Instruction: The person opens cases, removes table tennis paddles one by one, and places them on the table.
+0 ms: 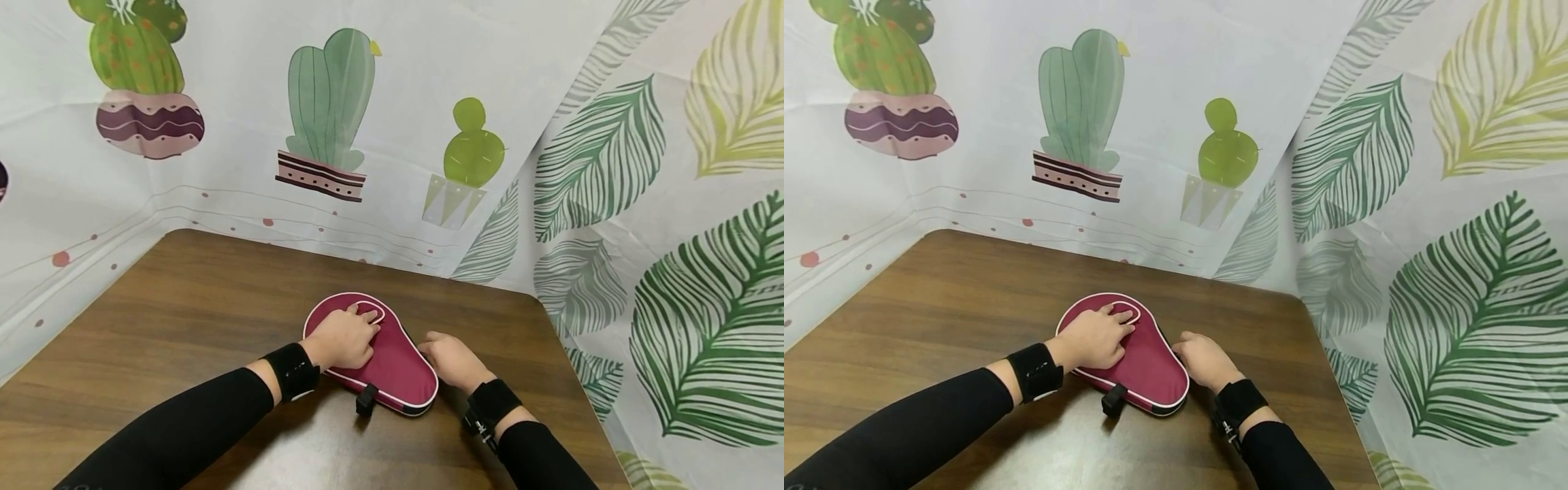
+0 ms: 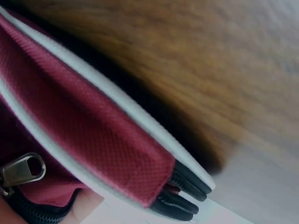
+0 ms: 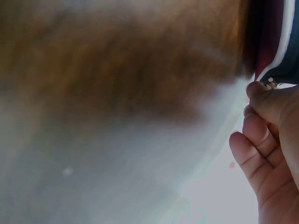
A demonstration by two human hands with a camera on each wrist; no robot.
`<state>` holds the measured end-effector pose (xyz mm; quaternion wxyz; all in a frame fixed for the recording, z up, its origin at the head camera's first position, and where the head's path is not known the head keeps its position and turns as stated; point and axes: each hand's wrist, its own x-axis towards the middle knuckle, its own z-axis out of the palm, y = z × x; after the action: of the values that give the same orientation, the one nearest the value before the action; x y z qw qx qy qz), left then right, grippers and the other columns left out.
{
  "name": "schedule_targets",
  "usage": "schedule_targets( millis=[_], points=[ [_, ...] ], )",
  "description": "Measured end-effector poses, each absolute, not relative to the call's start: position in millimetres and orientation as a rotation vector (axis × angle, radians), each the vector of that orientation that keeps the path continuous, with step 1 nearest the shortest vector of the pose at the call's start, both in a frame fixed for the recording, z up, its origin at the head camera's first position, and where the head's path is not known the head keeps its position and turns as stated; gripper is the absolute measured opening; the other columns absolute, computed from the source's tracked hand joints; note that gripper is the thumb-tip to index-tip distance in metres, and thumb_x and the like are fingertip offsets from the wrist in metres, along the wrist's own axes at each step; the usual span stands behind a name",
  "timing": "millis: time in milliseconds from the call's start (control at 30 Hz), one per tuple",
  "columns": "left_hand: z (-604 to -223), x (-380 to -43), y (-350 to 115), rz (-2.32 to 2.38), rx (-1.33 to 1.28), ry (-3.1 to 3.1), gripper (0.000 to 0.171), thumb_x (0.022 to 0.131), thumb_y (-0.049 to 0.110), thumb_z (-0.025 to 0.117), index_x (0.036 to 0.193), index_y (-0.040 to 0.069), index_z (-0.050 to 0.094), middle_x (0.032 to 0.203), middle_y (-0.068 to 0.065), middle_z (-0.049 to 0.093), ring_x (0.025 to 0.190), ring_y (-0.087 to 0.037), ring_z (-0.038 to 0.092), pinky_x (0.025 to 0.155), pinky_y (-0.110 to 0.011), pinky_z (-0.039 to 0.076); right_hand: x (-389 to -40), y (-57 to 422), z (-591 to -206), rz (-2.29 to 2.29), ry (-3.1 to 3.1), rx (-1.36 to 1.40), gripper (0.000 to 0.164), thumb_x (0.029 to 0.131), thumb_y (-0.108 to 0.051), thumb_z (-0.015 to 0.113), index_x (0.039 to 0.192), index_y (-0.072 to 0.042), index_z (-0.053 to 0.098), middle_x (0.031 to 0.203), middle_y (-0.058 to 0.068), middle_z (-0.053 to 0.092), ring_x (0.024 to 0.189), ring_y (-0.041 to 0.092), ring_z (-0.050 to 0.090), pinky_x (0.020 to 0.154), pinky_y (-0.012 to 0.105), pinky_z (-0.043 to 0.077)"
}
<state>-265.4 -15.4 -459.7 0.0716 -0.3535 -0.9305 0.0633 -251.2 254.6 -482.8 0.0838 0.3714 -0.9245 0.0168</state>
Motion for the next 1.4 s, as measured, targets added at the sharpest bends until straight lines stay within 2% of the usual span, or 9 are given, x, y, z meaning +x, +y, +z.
schedule_targets(
  millis=[400, 833, 1400],
  points=[
    [-462, -264, -15, 0.188, -1.036, -2.790, 0.045, 0.095, 0.039, 0.049, 0.133, 0.023, 0.067, 0.145, -0.005, 0.057, 0.129, -0.040, 0.055, 0.084, -0.047, 0.058, -246, 256, -480, 0.104, -2.770, 1.114, 0.017, 0.094, -0.008, 0.062, 0.088, -0.020, 0.073, 0.077, -0.009, 0.047, 0.070, 0.007, 0.050, 0.067, 0.026, 0.050],
    [-463, -261, -14, 0.165, -0.964, -2.816, 0.046, 0.095, 0.042, 0.050, 0.132, 0.021, 0.068, 0.145, -0.006, 0.057, 0.126, -0.042, 0.057, 0.079, -0.048, 0.059, -244, 259, -479, 0.068, -2.757, 1.105, 0.017, 0.094, -0.009, 0.063, 0.088, -0.021, 0.074, 0.075, -0.010, 0.046, 0.069, 0.007, 0.049, 0.067, 0.026, 0.049],
    [-463, -254, -12, 0.115, -0.869, -2.806, 0.042, 0.094, 0.038, 0.054, 0.121, 0.013, 0.073, 0.139, -0.011, 0.061, 0.119, -0.047, 0.060, 0.075, -0.052, 0.059, -241, 263, -476, 0.118, -2.770, 1.081, 0.017, 0.093, -0.008, 0.064, 0.090, -0.020, 0.075, 0.075, -0.011, 0.045, 0.068, 0.006, 0.046, 0.066, 0.024, 0.047]
  ],
)
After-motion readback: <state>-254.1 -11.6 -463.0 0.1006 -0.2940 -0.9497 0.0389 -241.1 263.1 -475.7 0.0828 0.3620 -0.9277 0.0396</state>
